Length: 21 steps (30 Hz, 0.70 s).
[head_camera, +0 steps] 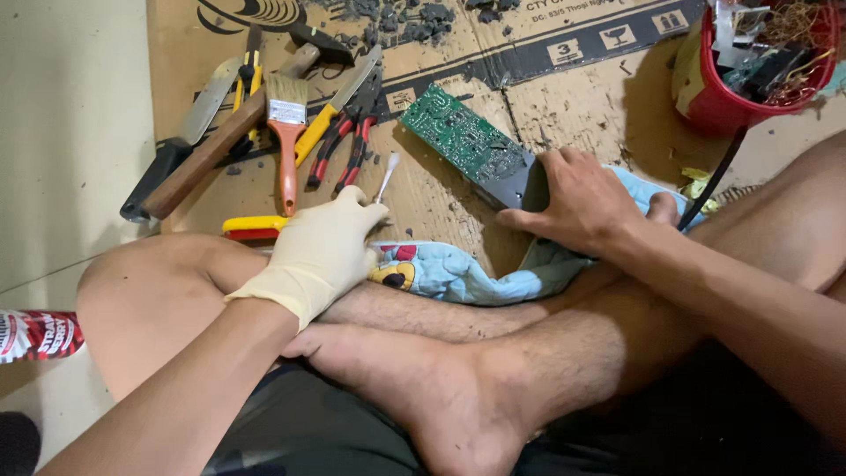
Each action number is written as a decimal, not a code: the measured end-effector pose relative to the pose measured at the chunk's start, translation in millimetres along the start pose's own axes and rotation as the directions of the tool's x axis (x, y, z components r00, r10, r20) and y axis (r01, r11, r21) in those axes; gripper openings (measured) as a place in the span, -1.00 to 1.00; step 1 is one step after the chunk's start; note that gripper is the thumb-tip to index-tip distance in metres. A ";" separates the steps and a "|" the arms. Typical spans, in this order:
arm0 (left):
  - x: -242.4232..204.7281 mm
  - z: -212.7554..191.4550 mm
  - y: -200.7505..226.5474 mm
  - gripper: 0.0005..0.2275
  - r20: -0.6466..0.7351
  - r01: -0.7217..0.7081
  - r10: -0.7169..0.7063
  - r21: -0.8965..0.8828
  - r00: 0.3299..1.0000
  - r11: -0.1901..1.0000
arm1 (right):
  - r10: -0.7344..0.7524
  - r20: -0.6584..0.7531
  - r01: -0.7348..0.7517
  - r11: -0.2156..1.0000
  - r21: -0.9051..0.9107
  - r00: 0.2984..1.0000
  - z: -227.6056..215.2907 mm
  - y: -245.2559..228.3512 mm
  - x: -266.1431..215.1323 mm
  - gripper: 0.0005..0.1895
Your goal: The person sits on the floor and uses a small metal tool to scrape residue off a green circuit board. They then use a brush to sweep away debris from the board's surface.
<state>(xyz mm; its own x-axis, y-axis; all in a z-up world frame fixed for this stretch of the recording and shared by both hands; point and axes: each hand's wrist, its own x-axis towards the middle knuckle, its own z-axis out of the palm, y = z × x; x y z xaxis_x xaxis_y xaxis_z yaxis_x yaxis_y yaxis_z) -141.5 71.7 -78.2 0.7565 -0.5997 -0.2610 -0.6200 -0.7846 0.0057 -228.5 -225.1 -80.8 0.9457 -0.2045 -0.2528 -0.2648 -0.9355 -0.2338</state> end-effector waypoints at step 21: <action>10.4 25.4 -9.0 -0.84 -0.224 -0.020 0.043 0.104 0.974 0.994 | -0.226 0.012 0.225 0.960 -0.169 0.974 -0.6 -4.4 22.9 -0.15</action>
<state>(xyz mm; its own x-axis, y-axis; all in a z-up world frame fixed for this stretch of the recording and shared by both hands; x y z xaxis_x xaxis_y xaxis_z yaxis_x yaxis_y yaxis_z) -133.3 76.5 -105.5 0.7567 -0.6527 -0.0376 -0.6531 -0.7520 -0.0894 -205.6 -225.9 -85.0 0.9787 0.0155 -0.2047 -0.0099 -0.9924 -0.1226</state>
